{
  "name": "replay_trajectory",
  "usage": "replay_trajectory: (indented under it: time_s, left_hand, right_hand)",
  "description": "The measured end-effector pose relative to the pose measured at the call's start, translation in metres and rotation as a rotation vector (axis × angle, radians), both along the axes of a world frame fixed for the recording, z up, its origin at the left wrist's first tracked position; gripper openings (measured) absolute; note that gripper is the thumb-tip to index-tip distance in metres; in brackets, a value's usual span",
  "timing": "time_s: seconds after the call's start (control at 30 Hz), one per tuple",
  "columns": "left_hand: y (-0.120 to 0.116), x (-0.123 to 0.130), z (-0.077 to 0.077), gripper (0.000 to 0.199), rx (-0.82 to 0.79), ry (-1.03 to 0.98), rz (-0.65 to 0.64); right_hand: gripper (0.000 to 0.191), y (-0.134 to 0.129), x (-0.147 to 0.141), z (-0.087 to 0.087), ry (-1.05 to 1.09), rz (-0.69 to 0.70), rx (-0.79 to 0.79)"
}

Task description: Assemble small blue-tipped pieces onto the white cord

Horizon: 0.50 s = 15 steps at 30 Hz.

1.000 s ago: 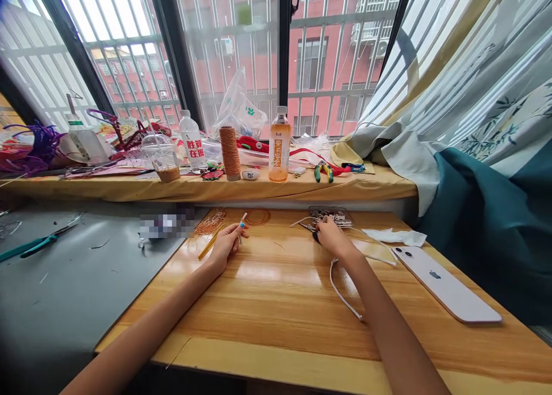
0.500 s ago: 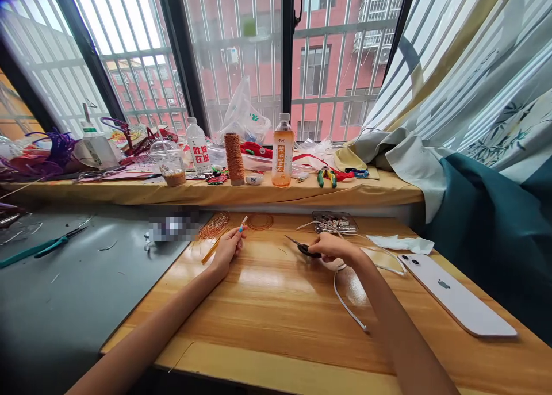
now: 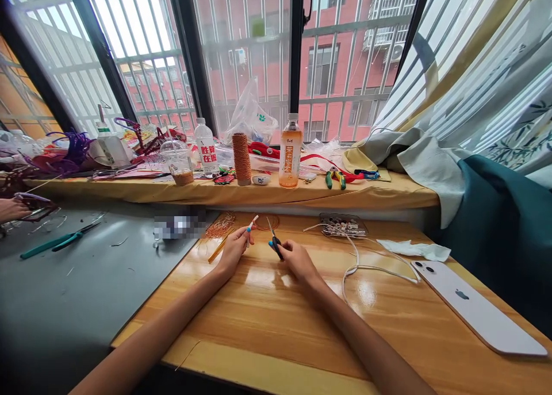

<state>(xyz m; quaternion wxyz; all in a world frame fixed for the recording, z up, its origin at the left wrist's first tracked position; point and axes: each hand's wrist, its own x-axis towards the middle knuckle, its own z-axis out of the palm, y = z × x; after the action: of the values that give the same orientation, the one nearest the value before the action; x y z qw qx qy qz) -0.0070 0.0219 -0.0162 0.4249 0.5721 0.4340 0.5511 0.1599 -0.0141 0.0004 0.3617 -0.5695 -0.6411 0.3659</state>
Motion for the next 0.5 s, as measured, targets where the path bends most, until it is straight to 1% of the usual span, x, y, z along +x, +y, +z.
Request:
replay_trajectory:
  time_s: [0.07,0.13,0.23,0.3,0.4,0.5]
  left_hand:
    - [-0.0010,0.0002,0.0005,0.039,0.024,0.057,0.006]
    - [-0.0018,0.0004,0.0003,0.038,0.041,0.112,0.006]
    - [-0.0030,0.0003,-0.0005,0.037,0.071,0.189,0.029]
    - [-0.0041,-0.0001,-0.0006,0.035,0.107,0.259,0.083]
    - [-0.0063,-0.0004,0.0004,0.032,0.150,0.377,0.159]
    - [-0.0084,0.0003,0.0013,0.031,0.193,0.470,0.191]
  right_hand:
    - [0.033,-0.0014,0.0002,-0.0007,-0.186,-0.085,0.194]
    - [0.030,-0.0038,0.0023,0.0009,-0.333,-0.114,0.288]
    - [0.030,-0.0054,0.0064,0.0030,-0.470,-0.130,0.307]
    - [0.030,-0.0046,0.0086,0.0031,-0.531,-0.130,0.287]
    - [0.031,-0.0030,0.0098,0.0026,-0.569,-0.116,0.260]
    - [0.031,-0.0030,0.0090,0.0022,-0.568,-0.096,0.267]
